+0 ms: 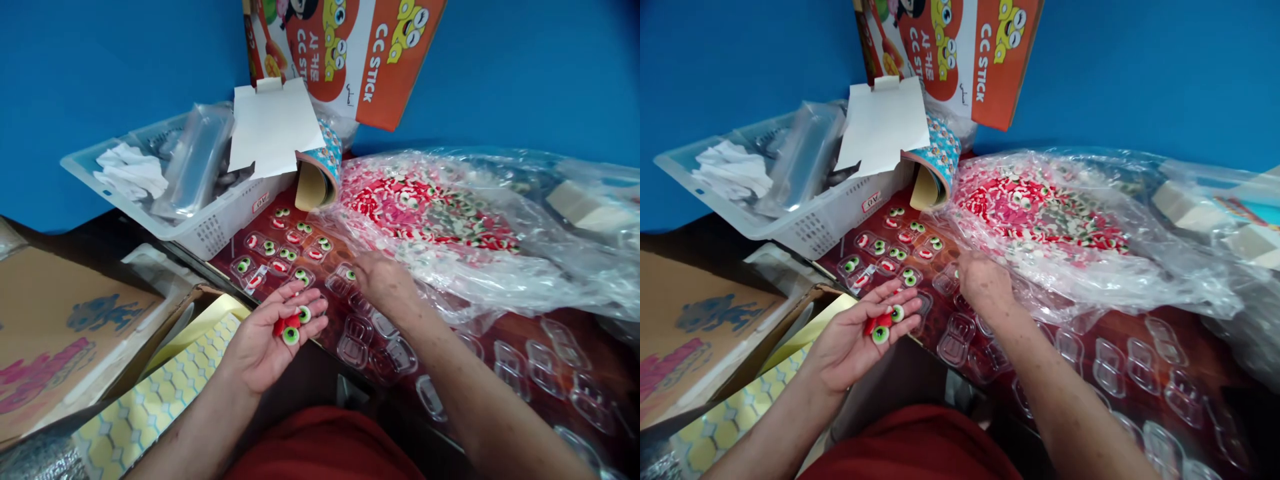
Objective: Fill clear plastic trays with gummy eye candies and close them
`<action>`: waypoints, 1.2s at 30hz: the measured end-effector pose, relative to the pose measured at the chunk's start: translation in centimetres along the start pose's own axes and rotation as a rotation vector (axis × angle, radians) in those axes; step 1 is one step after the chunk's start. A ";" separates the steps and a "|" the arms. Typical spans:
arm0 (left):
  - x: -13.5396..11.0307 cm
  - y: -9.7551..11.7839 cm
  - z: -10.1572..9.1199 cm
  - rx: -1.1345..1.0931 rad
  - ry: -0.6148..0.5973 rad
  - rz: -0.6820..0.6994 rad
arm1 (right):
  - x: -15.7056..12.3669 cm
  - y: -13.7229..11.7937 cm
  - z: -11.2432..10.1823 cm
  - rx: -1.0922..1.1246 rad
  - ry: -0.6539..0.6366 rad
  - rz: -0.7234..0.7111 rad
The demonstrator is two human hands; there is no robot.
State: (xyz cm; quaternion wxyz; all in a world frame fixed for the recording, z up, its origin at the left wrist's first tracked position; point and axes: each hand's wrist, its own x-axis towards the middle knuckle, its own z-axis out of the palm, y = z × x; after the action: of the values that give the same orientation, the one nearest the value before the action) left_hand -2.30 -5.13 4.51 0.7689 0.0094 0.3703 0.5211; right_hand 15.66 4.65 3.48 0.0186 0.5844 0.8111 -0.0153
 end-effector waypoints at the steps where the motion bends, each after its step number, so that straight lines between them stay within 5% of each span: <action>1: 0.0 0.1 0.1 -0.007 0.003 0.003 | -0.6 -0.2 -0.6 0.021 0.008 -0.025; 8: 0.5 -0.4 0.7 -0.053 -0.069 -0.009 | -5.4 -3.6 -3.2 0.533 0.072 -0.451; 12: 0.4 -1.7 0.4 -0.049 -0.089 -0.041 | -6.5 -4.7 -1.9 0.563 0.000 -0.363; 17: 0.4 -2.4 0.1 -0.030 -0.085 -0.082 | -6.8 -3.2 -2.1 0.602 -0.047 -0.401; 21: 0.9 -1.6 0.2 -0.044 -0.019 -0.042 | -4.6 -1.0 -1.9 0.500 0.128 -0.193; 24: 1.0 -1.0 0.2 -0.026 -0.017 -0.024 | -1.5 0.0 -0.4 0.229 0.076 0.005; 27: 0.7 -0.7 0.2 -0.012 -0.041 -0.021 | 0.7 0.1 0.8 0.137 -0.018 0.007; 30: 0.3 -0.6 0.1 -0.013 -0.074 -0.035 | 0.1 -0.3 0.1 0.162 0.040 -0.014; 33: 0.1 -1.0 0.1 -0.026 -0.123 -0.069 | -2.9 -1.4 -1.7 0.334 0.145 -0.216; 36: 0.0 -1.8 0.1 0.005 -0.147 -0.116 | -6.4 -3.0 -2.3 0.488 0.085 -0.468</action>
State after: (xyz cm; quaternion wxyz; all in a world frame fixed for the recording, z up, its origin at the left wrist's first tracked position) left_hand -0.78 -5.96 3.88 0.8230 0.0283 0.3140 0.4725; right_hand 14.78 -2.25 6.05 -0.1595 0.3698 0.8957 -0.1884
